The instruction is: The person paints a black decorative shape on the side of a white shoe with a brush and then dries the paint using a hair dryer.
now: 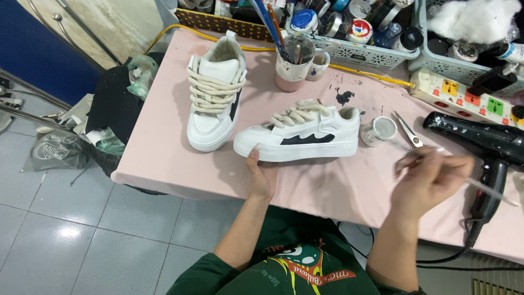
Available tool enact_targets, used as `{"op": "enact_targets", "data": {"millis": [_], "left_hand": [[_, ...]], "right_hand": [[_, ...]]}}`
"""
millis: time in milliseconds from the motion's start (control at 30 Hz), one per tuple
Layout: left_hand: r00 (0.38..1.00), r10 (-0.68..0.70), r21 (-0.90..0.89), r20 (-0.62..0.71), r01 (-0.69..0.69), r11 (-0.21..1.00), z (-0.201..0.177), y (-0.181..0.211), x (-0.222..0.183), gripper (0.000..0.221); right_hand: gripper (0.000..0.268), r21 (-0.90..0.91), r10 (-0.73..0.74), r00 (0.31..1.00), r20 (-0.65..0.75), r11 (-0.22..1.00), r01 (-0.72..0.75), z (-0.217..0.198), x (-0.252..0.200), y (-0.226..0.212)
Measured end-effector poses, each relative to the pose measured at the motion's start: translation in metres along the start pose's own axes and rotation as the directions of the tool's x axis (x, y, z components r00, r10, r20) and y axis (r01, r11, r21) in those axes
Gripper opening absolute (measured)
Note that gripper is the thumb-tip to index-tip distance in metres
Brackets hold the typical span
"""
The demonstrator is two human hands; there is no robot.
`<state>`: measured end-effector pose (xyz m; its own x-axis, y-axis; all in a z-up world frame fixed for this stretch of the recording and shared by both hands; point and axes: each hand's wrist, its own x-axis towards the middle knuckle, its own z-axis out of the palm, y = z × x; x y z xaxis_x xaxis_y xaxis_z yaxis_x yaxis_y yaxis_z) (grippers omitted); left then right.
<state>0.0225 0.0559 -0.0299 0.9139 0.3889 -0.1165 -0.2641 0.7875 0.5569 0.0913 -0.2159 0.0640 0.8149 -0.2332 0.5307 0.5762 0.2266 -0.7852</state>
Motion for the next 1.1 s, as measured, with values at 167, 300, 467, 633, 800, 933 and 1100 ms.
{"op": "enact_targets", "data": {"millis": [167, 300, 467, 633, 800, 933, 1100], "left_hand": [[0.999, 0.011, -0.013, -0.038, -0.012, 1.000, -0.009, -0.009, 0.003, 0.080], [0.994, 0.020, 0.033, -0.109, -0.016, 0.999, -0.023, -0.020, 0.006, 0.078], [0.991, -0.075, -0.053, -0.111, 0.070, 0.996, -0.022, -0.019, 0.004, 0.076], [0.994, -0.075, 0.019, -0.077, 0.077, 0.997, -0.008, -0.005, -0.002, 0.081], [0.993, -0.080, 0.210, -0.087, 0.097, 0.973, -0.005, 0.002, -0.004, 0.083], [1.000, -0.016, 0.128, -0.022, 0.018, 0.992, -0.005, -0.001, -0.004, 0.082], [1.000, -0.030, 0.064, -0.003, 0.030, 0.997, -0.001, 0.002, -0.005, 0.079]], "right_hand": [[0.026, -0.036, -0.019, 0.983, 0.181, 0.999, 0.026, 0.067, -0.032, -0.013], [0.025, -0.071, 0.048, 0.988, 0.144, 0.997, -0.038, 0.095, -0.027, -0.013], [0.021, -0.084, 0.114, 0.974, 0.194, 0.991, -0.100, 0.120, -0.024, -0.015], [0.021, -0.189, 0.146, 0.935, 0.322, 0.978, -0.088, 0.139, -0.025, -0.010], [0.020, -0.274, 0.001, 0.850, 0.526, 0.947, 0.168, 0.145, -0.009, -0.024], [0.026, -0.301, -0.034, 0.722, 0.692, 0.894, 0.330, 0.152, 0.002, -0.034], [0.025, -0.216, -0.096, 0.647, 0.756, 0.897, 0.385, 0.157, 0.010, -0.037]]}}
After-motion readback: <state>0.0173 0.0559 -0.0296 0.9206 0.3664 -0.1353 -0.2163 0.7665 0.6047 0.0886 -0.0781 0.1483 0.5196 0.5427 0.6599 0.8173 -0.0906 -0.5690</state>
